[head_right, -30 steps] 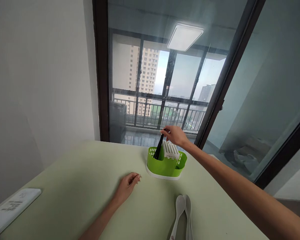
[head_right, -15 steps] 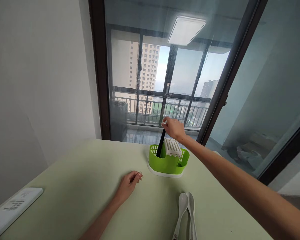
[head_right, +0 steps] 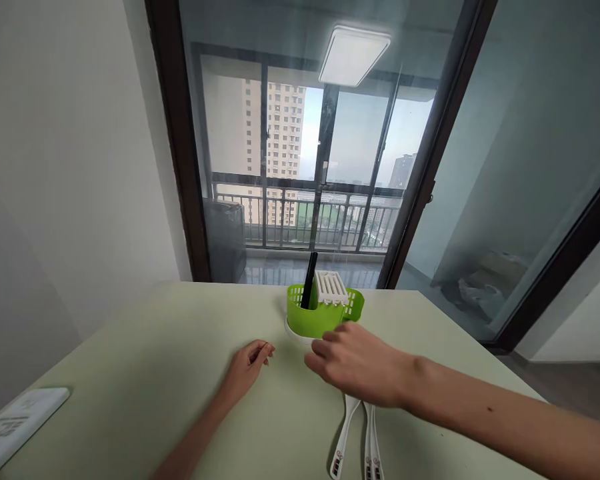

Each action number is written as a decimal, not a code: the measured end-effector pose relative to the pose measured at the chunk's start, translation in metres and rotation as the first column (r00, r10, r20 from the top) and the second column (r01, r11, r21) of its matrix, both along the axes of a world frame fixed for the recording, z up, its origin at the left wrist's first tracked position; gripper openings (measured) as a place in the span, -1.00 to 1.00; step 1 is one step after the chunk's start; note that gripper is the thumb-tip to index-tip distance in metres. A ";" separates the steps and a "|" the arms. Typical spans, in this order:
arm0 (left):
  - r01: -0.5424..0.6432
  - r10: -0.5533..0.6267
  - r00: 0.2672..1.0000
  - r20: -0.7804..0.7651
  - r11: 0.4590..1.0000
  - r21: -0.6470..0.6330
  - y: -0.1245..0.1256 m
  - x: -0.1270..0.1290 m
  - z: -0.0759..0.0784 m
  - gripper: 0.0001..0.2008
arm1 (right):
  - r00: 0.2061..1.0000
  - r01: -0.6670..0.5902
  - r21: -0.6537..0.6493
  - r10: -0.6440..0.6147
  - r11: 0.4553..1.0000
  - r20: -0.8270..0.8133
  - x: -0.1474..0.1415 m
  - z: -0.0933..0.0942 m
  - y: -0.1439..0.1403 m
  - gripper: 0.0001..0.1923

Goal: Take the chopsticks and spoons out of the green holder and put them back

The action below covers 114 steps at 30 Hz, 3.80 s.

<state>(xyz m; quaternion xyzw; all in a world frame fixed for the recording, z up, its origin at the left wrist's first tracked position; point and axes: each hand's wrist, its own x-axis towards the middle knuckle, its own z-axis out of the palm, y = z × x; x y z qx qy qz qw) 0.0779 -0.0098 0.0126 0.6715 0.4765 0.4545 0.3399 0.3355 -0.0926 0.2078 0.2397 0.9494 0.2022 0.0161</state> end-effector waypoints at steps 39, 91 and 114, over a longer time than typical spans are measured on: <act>0.022 -0.023 0.999 -0.047 1.000 -0.010 -0.005 0.002 0.008 -0.55 | 0.964 0.255 -0.248 -0.227 0.935 0.138 -0.015 -0.131 0.045 -0.81; 0.050 -0.050 0.999 0.002 0.998 -0.035 -0.008 0.004 0.002 -0.52 | 0.929 0.321 0.354 -0.218 0.879 -0.300 -0.007 -0.074 0.115 -0.82; 0.042 -0.043 0.997 -0.057 0.999 -0.030 -0.005 0.001 0.006 -0.53 | 0.254 0.523 -0.757 -0.919 0.392 -0.300 0.096 -0.175 -0.036 -0.56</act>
